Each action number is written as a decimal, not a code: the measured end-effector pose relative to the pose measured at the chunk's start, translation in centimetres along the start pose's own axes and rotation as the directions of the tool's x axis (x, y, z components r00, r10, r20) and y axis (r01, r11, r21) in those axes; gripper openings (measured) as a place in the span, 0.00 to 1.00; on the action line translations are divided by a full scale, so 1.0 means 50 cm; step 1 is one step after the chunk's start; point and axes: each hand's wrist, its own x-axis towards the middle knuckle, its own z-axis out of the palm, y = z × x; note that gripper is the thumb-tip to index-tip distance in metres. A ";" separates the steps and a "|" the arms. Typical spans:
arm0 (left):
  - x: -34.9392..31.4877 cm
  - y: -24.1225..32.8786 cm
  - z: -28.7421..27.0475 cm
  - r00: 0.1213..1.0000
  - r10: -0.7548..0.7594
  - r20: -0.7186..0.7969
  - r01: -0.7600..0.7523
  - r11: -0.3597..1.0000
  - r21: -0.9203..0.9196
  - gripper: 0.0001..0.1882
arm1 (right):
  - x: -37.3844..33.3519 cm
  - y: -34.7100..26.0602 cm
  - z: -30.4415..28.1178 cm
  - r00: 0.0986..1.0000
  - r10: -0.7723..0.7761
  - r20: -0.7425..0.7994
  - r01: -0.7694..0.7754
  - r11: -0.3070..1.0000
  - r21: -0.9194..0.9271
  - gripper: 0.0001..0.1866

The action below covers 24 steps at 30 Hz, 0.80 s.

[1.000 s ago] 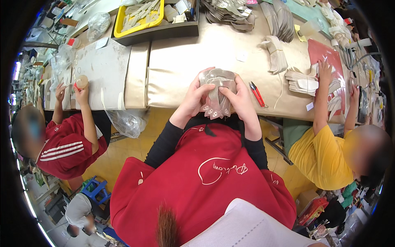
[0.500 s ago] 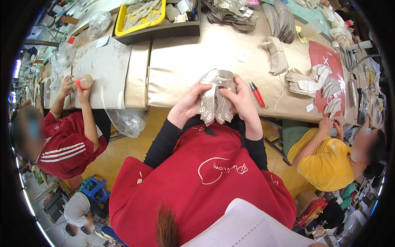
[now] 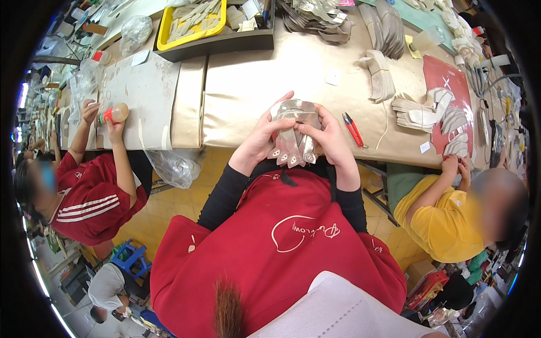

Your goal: The person trims the edges of small fabric pieces using a red utility knife. They handle the pieces one at a time, cut along the edges, and stack the trimmed pieces on the table.

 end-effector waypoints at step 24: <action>-0.045 0.029 0.000 0.935 0.139 0.327 -0.217 0.952 0.215 0.55 | -0.017 -0.007 -0.020 0.768 -0.636 0.071 0.618 0.708 -0.343 0.18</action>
